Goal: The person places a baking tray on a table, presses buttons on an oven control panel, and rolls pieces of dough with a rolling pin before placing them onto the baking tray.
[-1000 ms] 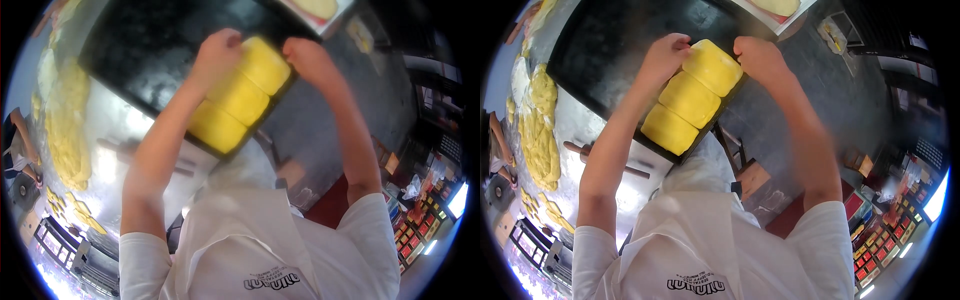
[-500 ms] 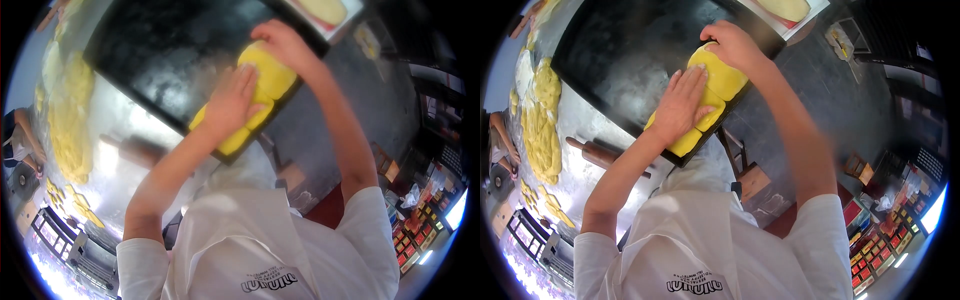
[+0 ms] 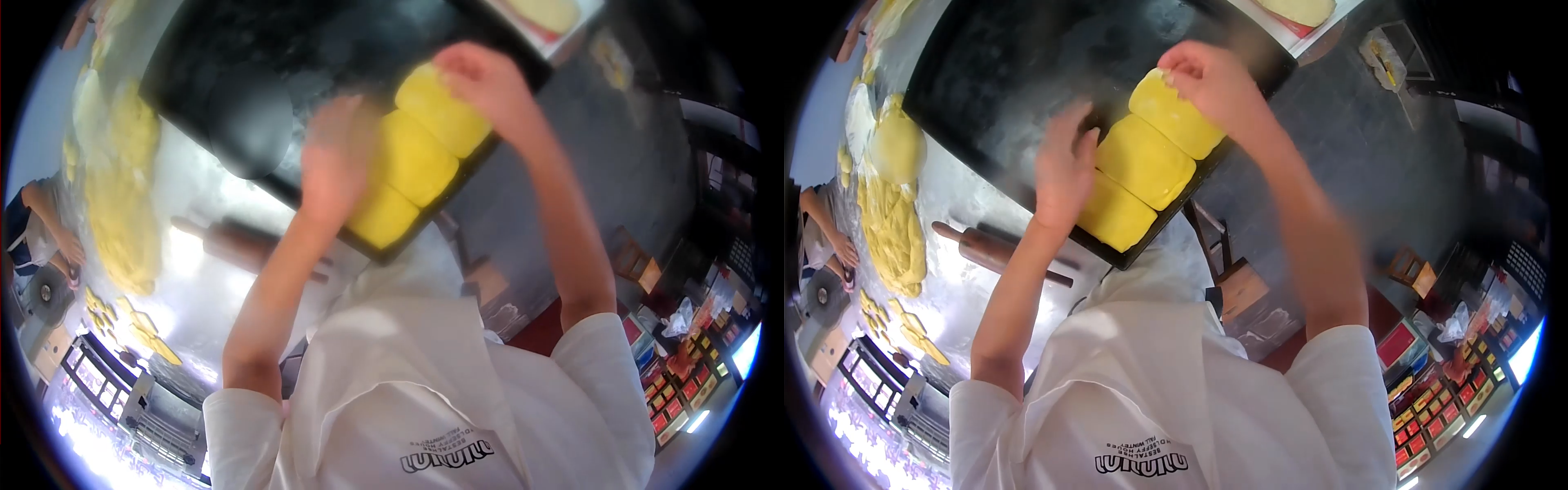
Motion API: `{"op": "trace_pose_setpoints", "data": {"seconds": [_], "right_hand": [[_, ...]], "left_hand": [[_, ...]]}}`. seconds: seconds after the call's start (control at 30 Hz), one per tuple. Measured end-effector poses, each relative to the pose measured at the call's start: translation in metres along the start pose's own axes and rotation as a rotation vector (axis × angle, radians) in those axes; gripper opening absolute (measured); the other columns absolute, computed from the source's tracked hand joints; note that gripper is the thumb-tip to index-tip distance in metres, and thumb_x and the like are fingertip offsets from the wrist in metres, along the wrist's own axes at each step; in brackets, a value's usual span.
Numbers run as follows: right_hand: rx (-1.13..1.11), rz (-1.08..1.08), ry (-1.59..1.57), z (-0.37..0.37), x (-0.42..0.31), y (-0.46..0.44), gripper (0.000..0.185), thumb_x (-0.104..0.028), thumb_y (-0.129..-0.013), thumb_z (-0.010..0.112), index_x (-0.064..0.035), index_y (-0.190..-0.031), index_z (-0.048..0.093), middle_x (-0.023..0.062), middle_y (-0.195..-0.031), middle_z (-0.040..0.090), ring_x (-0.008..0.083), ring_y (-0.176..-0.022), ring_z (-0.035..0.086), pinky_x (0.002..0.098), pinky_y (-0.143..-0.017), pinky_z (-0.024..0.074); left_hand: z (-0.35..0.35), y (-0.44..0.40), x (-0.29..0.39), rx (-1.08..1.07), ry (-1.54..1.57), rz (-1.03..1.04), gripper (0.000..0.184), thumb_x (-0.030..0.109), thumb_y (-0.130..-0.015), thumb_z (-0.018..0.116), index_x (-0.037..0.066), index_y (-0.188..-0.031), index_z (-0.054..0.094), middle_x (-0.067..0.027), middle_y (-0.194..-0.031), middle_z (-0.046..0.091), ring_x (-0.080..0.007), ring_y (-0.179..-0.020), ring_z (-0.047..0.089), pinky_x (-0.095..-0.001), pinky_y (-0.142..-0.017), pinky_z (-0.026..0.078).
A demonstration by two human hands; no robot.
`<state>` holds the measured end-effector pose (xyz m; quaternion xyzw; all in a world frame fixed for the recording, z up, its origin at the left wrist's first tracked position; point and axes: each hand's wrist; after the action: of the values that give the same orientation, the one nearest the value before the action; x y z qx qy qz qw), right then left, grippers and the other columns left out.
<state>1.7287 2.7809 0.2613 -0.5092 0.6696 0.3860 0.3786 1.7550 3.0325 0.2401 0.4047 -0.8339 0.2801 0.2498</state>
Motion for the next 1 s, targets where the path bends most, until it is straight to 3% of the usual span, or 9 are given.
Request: {"op": "trace_pose_setpoints", "data": {"seconds": [0.07, 0.17, 0.37, 0.6, 0.7, 0.9, 1.0], "right_hand": [[-0.132, 0.150, -0.141, 0.008, 0.006, 0.012, 0.017, -0.005, -0.092, 0.067, 0.0016, -0.108, 0.068, 0.0064, -0.091, 0.070, 0.0129, -0.079, 0.066, 0.0281, -0.075, 0.0539], [-0.141, 0.246, -0.212, 0.029, 0.004, 0.030, 0.018, -0.005, -0.093, 0.067, 0.0030, -0.109, 0.066, 0.0067, -0.091, 0.070, 0.0124, -0.074, 0.065, 0.0279, -0.069, 0.0540], [-0.140, 0.487, -0.415, 0.047, -0.017, 0.054, 0.012, -0.005, -0.095, 0.062, 0.0000, -0.106, 0.062, 0.0067, -0.091, 0.069, 0.0123, -0.072, 0.066, 0.0271, -0.067, 0.0549], [-0.058, 0.467, -0.549, 0.063, -0.003, 0.059, 0.016, -0.004, -0.095, 0.060, 0.0051, -0.108, 0.060, 0.0117, -0.092, 0.069, 0.0171, -0.078, 0.070, 0.0286, -0.069, 0.0569], [-0.053, 0.478, -0.567, 0.064, -0.002, 0.056, 0.019, -0.004, -0.095, 0.059, 0.0074, -0.111, 0.060, 0.0150, -0.095, 0.070, 0.0201, -0.081, 0.072, 0.0297, -0.072, 0.0578], [-0.055, 0.527, -0.569, 0.066, 0.000, 0.053, 0.025, -0.003, -0.095, 0.056, 0.0099, -0.116, 0.059, 0.0181, -0.100, 0.071, 0.0228, -0.086, 0.073, 0.0303, -0.076, 0.0580], [-0.064, 0.520, -0.570, 0.065, -0.002, 0.054, 0.028, -0.004, -0.095, 0.056, 0.0105, -0.119, 0.058, 0.0186, -0.103, 0.071, 0.0235, -0.089, 0.074, 0.0302, -0.078, 0.0580]], "left_hand": [[0.001, 0.004, -0.010, -0.100, 0.059, -0.132, 0.033, 0.003, -0.088, 0.069, 0.001, -0.122, 0.065, -0.0198, -0.111, 0.069, -0.0349, -0.101, 0.067, -0.0403, -0.092, 0.053], [0.010, 0.001, -0.004, -0.097, -0.023, -0.032, 0.030, 0.005, -0.086, 0.071, -0.001, -0.116, 0.066, -0.0187, -0.101, 0.069, -0.0345, -0.093, 0.067, -0.0409, -0.086, 0.053], [0.027, -0.012, 0.007, -0.205, -0.086, -0.203, 0.025, 0.007, -0.081, 0.075, -0.002, -0.103, 0.066, -0.0179, -0.089, 0.067, -0.0358, -0.086, 0.065, -0.0431, -0.078, 0.051], [0.030, -0.013, 0.007, -0.152, -0.050, -0.110, 0.015, 0.010, -0.082, 0.075, 0.000, -0.090, 0.067, -0.0176, -0.081, 0.066, -0.0348, -0.077, 0.065, -0.0421, -0.070, 0.051], [0.031, -0.008, 0.005, -0.180, 0.035, -0.233, 0.014, 0.013, -0.086, 0.073, 0.000, -0.089, 0.068, -0.0170, -0.082, 0.069, -0.0331, -0.075, 0.067, -0.0397, -0.070, 0.052], [0.024, -0.015, 0.007, -0.200, 0.065, -0.385, 0.015, 0.013, -0.088, 0.071, 0.002, -0.096, 0.068, -0.0166, -0.082, 0.069, -0.0327, -0.075, 0.068, -0.0379, -0.070, 0.053], [0.026, -0.013, 0.006, -0.154, 0.031, -0.297, 0.014, 0.010, -0.087, 0.072, 0.002, -0.098, 0.067, -0.0161, -0.084, 0.069, -0.0319, -0.074, 0.066, -0.0381, -0.071, 0.053]]}}
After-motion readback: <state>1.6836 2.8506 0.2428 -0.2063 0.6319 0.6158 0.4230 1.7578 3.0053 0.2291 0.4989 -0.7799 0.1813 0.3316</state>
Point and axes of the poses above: each hand's wrist, its own y-axis away from the middle knuckle, its own z-axis out of the palm, x = y × z
